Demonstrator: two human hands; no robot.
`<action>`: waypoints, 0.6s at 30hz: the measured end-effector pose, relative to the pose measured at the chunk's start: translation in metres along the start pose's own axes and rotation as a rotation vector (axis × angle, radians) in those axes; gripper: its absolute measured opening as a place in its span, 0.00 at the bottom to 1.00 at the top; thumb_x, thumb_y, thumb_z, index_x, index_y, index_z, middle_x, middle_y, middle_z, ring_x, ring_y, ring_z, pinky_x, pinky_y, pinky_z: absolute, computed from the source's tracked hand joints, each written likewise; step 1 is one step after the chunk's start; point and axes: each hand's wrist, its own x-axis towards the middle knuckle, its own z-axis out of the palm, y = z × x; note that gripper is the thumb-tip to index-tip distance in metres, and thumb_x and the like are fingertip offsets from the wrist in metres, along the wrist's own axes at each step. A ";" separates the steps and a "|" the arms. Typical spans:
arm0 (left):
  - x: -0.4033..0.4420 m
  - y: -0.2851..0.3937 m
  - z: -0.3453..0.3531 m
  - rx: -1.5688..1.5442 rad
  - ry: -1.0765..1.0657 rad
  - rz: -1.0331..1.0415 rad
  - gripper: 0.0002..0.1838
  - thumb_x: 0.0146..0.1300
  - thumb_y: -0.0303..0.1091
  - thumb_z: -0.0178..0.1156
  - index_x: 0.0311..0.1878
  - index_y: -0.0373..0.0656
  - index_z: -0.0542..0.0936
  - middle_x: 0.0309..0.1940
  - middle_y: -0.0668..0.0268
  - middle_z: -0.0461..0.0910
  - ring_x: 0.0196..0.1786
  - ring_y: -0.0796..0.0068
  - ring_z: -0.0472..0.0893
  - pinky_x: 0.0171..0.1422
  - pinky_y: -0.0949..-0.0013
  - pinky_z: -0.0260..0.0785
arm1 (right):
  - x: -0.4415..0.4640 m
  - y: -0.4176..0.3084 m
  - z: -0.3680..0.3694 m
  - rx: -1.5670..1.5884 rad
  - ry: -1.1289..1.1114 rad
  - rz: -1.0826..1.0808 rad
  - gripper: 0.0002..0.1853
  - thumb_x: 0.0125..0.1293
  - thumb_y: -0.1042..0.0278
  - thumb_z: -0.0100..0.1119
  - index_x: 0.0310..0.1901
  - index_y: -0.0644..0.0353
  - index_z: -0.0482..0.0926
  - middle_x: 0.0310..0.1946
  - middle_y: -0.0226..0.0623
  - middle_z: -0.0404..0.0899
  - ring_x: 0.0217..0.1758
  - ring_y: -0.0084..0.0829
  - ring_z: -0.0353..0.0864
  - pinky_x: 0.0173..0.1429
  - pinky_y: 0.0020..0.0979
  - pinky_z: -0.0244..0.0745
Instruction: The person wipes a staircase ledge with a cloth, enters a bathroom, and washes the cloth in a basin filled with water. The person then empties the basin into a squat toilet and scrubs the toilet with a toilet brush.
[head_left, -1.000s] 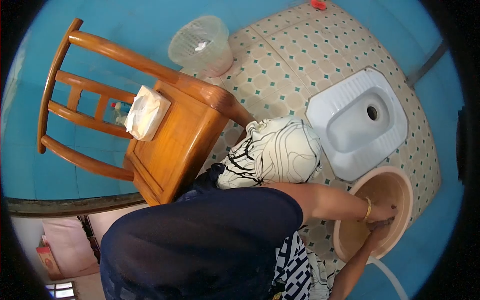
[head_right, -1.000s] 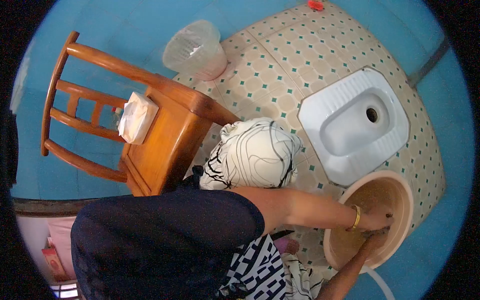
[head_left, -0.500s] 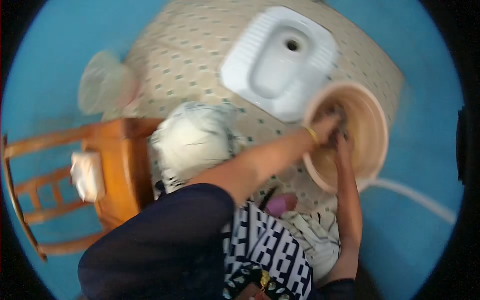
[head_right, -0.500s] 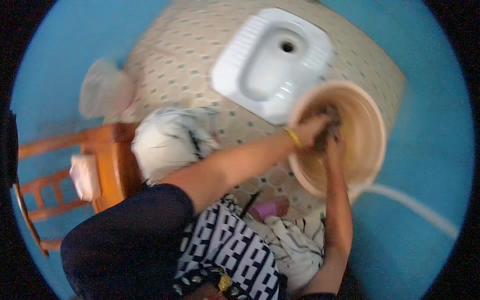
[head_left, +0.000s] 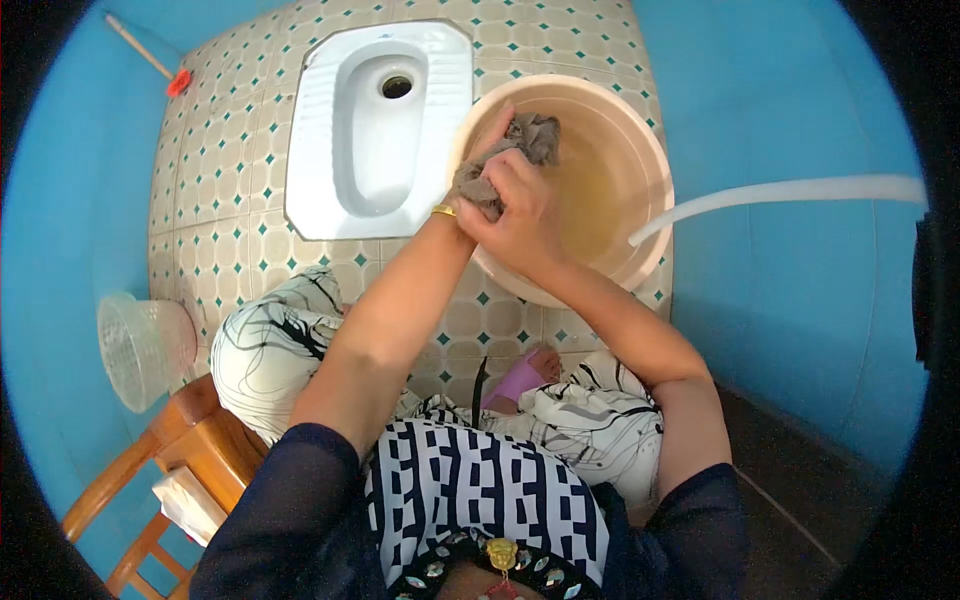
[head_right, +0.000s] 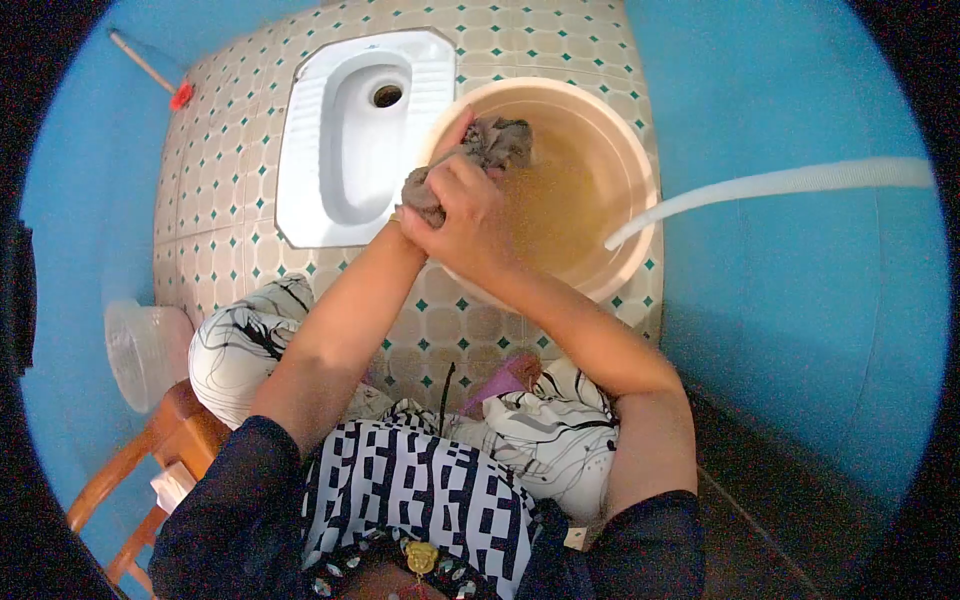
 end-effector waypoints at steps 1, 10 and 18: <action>0.002 -0.002 0.004 0.000 0.033 0.000 0.18 0.62 0.49 0.43 0.39 0.43 0.72 0.35 0.66 0.73 0.38 0.75 0.72 0.46 0.72 0.66 | 0.002 0.006 -0.002 -0.008 0.010 0.004 0.08 0.43 0.72 0.54 0.25 0.65 0.67 0.25 0.40 0.67 0.29 0.42 0.69 0.34 0.36 0.66; 0.023 -0.046 -0.012 0.175 -0.037 0.052 0.14 0.59 0.45 0.47 0.40 0.46 0.72 0.35 0.67 0.72 0.38 0.76 0.71 0.44 0.70 0.64 | 0.022 0.095 -0.033 -0.527 -0.150 0.502 0.18 0.56 0.56 0.41 0.28 0.62 0.75 0.29 0.46 0.76 0.28 0.44 0.75 0.31 0.41 0.69; 0.008 -0.041 0.026 0.628 0.344 0.008 0.16 0.57 0.42 0.48 0.44 0.42 0.69 0.40 0.64 0.71 0.42 0.69 0.70 0.45 0.60 0.62 | -0.063 0.243 -0.051 -0.414 0.014 0.938 0.21 0.55 0.53 0.46 0.42 0.61 0.72 0.37 0.58 0.72 0.42 0.49 0.72 0.46 0.41 0.64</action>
